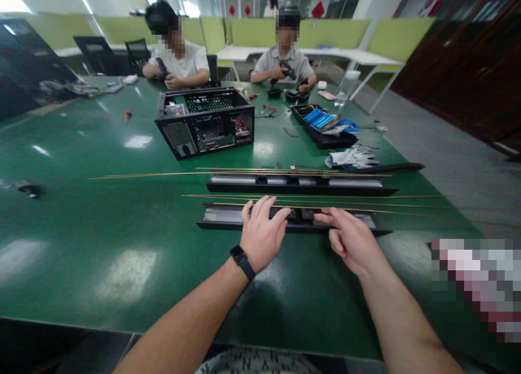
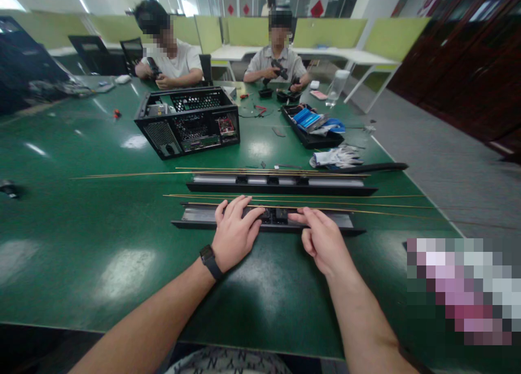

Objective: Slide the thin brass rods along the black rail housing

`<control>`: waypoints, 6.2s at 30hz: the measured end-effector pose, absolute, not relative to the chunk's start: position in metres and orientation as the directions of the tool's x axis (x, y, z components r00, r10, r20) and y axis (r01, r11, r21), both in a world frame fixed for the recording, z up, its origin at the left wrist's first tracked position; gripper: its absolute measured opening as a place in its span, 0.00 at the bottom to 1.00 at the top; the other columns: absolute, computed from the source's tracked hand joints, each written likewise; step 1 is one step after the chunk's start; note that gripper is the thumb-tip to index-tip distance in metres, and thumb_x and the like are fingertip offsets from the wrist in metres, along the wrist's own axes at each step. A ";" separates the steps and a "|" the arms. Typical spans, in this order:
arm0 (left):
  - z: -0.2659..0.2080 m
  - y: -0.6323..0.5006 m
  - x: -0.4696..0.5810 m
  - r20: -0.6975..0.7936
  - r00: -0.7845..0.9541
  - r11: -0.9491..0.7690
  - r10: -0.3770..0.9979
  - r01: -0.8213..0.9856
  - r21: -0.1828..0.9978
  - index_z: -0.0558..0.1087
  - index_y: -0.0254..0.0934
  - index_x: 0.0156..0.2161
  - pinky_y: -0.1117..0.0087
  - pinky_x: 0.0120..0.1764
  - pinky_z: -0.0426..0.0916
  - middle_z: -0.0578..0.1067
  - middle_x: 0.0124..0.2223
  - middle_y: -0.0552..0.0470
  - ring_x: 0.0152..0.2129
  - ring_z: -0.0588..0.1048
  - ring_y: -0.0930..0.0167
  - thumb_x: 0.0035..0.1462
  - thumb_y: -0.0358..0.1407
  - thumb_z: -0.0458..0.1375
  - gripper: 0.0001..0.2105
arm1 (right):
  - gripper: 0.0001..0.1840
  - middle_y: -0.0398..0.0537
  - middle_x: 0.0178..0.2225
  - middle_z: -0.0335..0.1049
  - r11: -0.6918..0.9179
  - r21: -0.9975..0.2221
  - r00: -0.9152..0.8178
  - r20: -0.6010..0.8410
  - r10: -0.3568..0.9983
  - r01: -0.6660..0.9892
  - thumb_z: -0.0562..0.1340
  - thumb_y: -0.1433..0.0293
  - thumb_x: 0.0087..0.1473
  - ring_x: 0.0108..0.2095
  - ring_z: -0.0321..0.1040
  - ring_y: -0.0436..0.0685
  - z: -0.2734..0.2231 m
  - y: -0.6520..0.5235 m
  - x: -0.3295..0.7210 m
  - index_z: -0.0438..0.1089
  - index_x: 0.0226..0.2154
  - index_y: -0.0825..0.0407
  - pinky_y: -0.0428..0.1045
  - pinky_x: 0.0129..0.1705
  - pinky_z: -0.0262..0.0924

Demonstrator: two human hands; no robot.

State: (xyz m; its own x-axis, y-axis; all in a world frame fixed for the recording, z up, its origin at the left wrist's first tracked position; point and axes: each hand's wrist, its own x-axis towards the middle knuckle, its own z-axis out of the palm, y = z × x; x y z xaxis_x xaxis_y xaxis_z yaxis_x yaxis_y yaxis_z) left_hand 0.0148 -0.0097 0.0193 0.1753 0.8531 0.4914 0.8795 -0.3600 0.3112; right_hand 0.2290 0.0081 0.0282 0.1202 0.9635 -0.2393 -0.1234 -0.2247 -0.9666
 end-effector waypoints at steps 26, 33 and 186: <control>0.018 -0.009 0.014 0.499 0.183 -0.371 0.847 0.876 0.308 0.72 0.51 0.53 0.48 0.63 0.47 0.68 0.61 0.46 0.62 0.62 0.62 0.65 0.37 0.54 0.13 | 0.24 0.42 0.18 0.67 -0.164 -0.986 0.207 -0.153 0.966 0.034 0.71 0.53 0.48 0.10 0.50 0.43 0.027 0.000 0.210 0.77 0.38 0.56 0.41 0.08 0.37; 0.018 -0.009 0.013 0.490 0.186 -0.368 0.852 0.879 0.305 0.72 0.51 0.53 0.49 0.63 0.47 0.68 0.61 0.47 0.63 0.61 0.62 0.65 0.38 0.54 0.13 | 0.22 0.46 0.26 0.73 -0.100 -0.988 0.189 -0.077 0.979 0.115 0.70 0.53 0.49 0.11 0.53 0.42 0.018 0.002 0.205 0.77 0.38 0.54 0.42 0.10 0.41; 0.017 -0.007 0.010 0.498 0.198 -0.394 0.844 0.859 0.327 0.72 0.50 0.53 0.49 0.63 0.48 0.69 0.60 0.47 0.63 0.61 0.62 0.65 0.36 0.54 0.14 | 0.10 0.48 0.30 0.73 -0.091 -0.920 0.516 -0.293 0.805 -0.381 0.61 0.76 0.58 0.13 0.54 0.43 0.041 0.029 0.274 0.61 0.28 0.51 0.38 0.07 0.42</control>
State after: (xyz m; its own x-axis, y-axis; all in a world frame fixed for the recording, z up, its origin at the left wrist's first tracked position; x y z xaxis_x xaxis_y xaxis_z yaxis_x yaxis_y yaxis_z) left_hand 0.0100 -0.0072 0.0167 0.1979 0.8441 0.4984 0.8591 -0.3942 0.3265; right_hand 0.2737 0.0286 0.0415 0.5162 0.8047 -0.2934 -0.3807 -0.0913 -0.9202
